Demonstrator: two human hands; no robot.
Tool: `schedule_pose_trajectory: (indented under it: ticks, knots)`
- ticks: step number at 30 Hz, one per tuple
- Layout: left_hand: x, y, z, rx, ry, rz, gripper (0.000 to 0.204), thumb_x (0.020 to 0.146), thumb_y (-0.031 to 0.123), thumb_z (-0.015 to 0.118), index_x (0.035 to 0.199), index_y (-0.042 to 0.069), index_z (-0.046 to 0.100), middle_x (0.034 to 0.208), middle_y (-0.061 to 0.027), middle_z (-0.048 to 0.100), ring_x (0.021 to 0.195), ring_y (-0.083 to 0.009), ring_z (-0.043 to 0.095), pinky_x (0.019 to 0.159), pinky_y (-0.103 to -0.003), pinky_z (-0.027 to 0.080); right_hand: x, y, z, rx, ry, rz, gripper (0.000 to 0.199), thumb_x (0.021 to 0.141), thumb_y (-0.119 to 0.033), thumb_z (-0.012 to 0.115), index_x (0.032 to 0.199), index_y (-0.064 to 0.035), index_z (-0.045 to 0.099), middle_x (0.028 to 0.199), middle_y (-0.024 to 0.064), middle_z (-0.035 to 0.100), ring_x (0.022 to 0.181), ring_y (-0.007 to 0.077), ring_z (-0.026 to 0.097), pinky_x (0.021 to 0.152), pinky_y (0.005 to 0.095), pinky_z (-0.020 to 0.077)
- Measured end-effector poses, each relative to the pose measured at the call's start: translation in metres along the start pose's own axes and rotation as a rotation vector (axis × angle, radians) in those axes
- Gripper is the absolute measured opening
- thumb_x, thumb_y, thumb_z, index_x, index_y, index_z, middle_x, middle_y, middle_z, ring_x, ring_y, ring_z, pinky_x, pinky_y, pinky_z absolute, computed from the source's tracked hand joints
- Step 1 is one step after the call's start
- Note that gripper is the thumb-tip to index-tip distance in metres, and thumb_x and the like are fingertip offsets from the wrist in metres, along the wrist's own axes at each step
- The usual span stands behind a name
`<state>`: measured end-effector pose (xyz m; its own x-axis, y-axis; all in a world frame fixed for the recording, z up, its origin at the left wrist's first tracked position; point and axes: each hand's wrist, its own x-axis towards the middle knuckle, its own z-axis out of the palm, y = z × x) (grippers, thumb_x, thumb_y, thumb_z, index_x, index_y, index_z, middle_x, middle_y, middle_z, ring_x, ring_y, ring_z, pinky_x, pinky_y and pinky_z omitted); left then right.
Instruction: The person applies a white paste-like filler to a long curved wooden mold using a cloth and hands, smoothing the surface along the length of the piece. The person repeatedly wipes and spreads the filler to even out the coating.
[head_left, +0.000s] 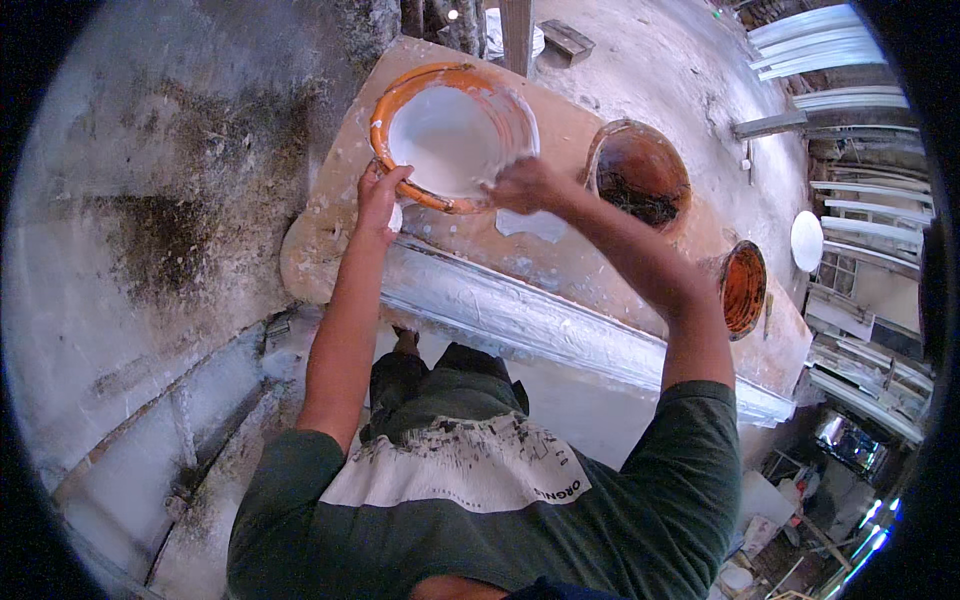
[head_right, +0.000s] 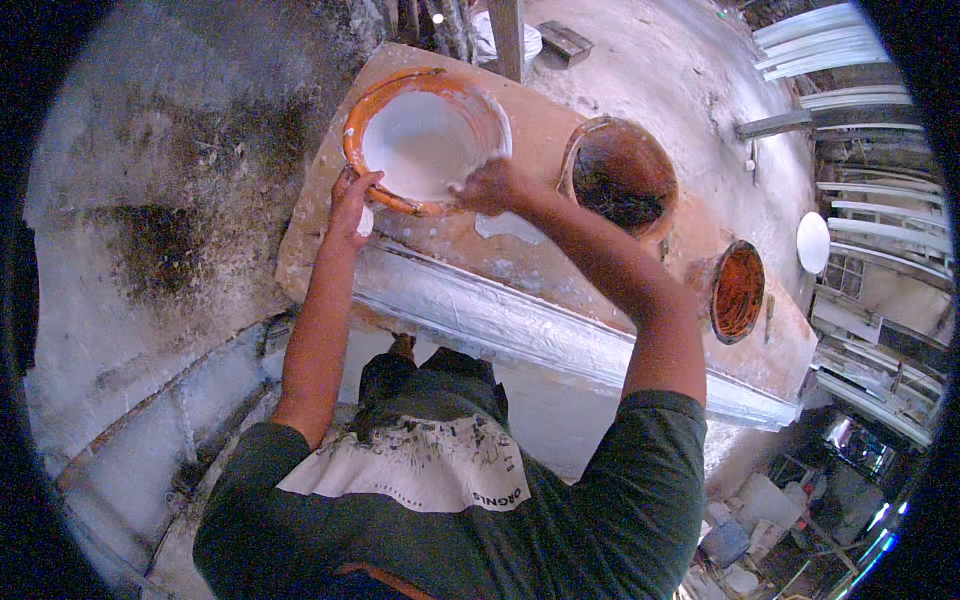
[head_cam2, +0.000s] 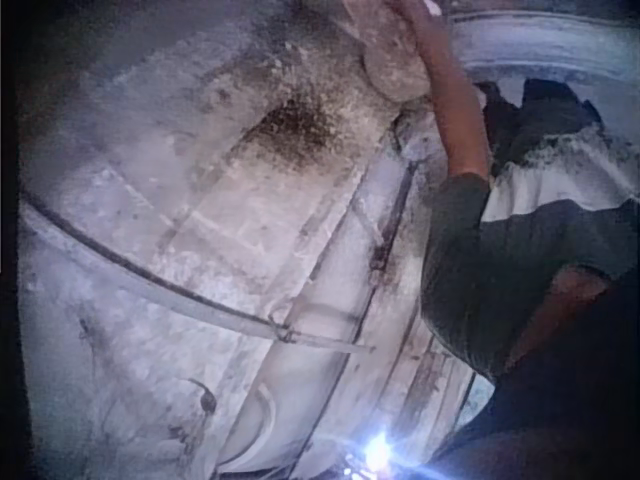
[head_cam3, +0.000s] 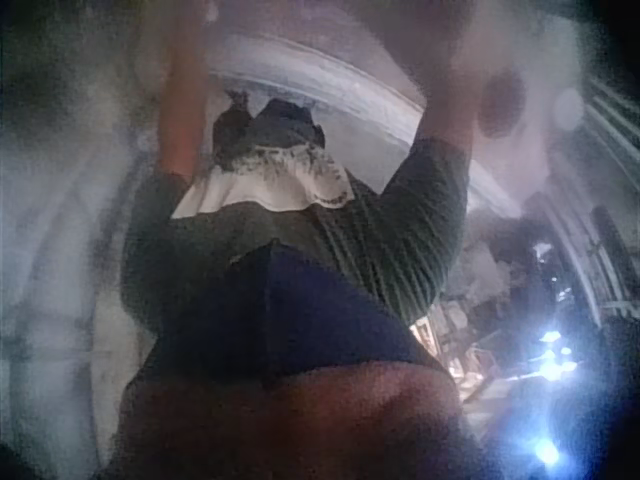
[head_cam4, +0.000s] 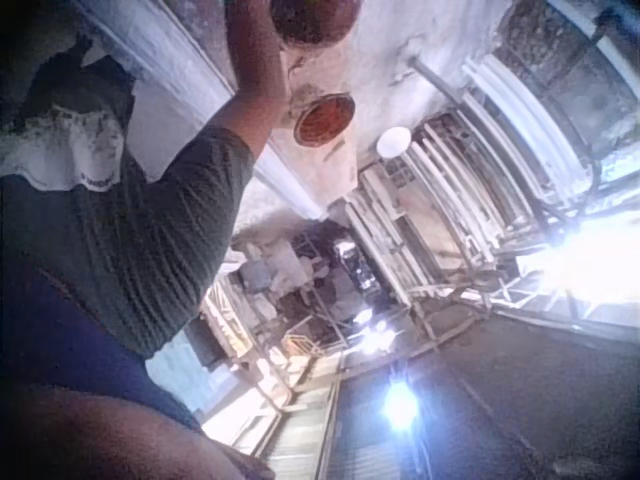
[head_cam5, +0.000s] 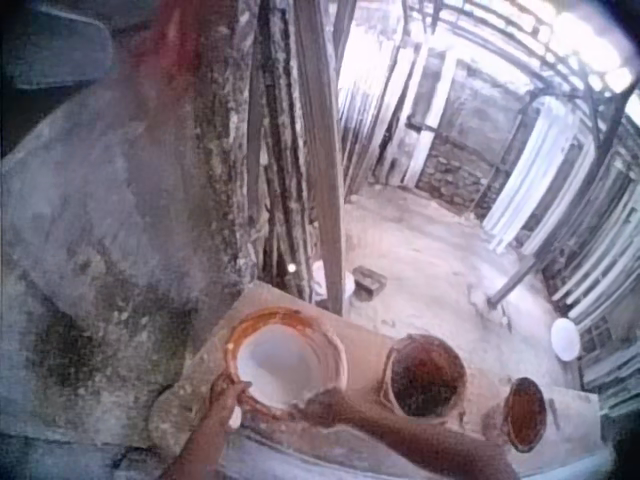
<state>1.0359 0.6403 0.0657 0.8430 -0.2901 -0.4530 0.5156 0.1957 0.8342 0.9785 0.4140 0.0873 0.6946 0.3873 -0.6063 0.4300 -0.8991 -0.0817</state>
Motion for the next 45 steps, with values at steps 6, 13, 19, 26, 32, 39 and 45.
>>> schedule_pose_trajectory:
  ticks: [6,13,19,26,32,39,45]
  knots:
    - [-0.018,0.01,0.009,0.042,-0.039,-0.008,0.036,0.075,0.006,0.064,0.109,0.008,0.052,0.1,-0.0033,0.061,0.091,-0.0147,0.058,0.083,-0.031,0.044,0.055,0.002,0.04,0.731,0.929,-0.139,0.039,0.087,-0.028,0.046,0.119,-0.0061,0.051,0.093,0.0124,0.062,0.083,0.0268,0.061,0.073,0.042,0.0486]
    - [-0.005,-0.005,-0.012,0.133,-0.107,-0.043,0.048,0.074,0.008,0.066,0.118,0.007,0.047,0.108,-0.0052,0.058,0.1,-0.0174,0.055,0.093,-0.033,0.038,0.089,0.032,-0.032,0.924,0.811,0.182,0.038,0.074,-0.017,0.066,0.11,-0.011,0.059,0.093,0.0084,0.062,0.084,0.0215,0.06,0.075,0.0379,0.0479]
    - [0.005,-0.007,-0.034,0.091,-0.257,-0.09,0.053,0.075,0.014,0.068,0.122,0.007,0.044,0.114,-0.0066,0.054,0.108,-0.0172,0.049,0.097,-0.034,0.033,0.094,-0.015,-0.029,0.112,-0.01,-0.051,0.033,0.073,-0.017,0.065,0.105,-0.0097,0.06,0.092,0.0093,0.063,0.085,0.0227,0.06,0.076,0.0377,0.048]
    - [0.02,-0.009,-0.028,0.139,-0.343,0.028,0.056,0.075,0.018,0.069,0.122,0.006,0.042,0.117,-0.0062,0.051,0.112,-0.017,0.044,0.101,-0.034,0.029,0.127,0.068,-0.038,0.31,0.463,0.181,0.03,0.073,-0.017,0.063,0.101,-0.0074,0.06,0.091,0.011,0.062,0.085,0.0251,0.06,0.076,0.0387,0.0482]
    - [0.029,-0.006,-0.043,0.132,-0.355,0.04,0.061,0.074,0.017,0.07,0.125,0.005,0.04,0.119,-0.0073,0.051,0.114,-0.0178,0.044,0.102,-0.033,0.028,0.128,-0.012,-0.051,0.025,-0.206,-0.095,0.028,0.073,-0.018,0.061,0.098,-0.0055,0.06,0.091,0.0124,0.062,0.086,0.0271,0.06,0.077,0.0396,0.0483]
    - [0.019,0.008,-0.032,0.079,-0.303,-0.04,0.061,0.072,0.01,0.068,0.126,0.005,0.04,0.118,-0.0064,0.051,0.11,-0.0173,0.047,0.097,-0.032,0.035,0.154,0.041,-0.047,-0.194,0.262,-0.336,0.026,0.075,-0.021,0.058,0.094,-0.004,0.062,0.09,0.0144,0.063,0.089,0.0316,0.061,0.081,0.0446,0.0477]
    - [0.028,-0.007,-0.034,-0.031,-0.238,-0.06,0.048,0.069,0.007,0.067,0.113,0.006,0.049,0.101,-0.0037,0.058,0.094,-0.0159,0.055,0.086,-0.03,0.042,0.141,0.076,0.01,-0.353,0.082,-0.073,0.024,0.078,-0.021,0.053,0.09,-0.0046,0.066,0.092,0.0143,0.065,0.092,0.029,0.061,0.08,0.0456,0.0476]
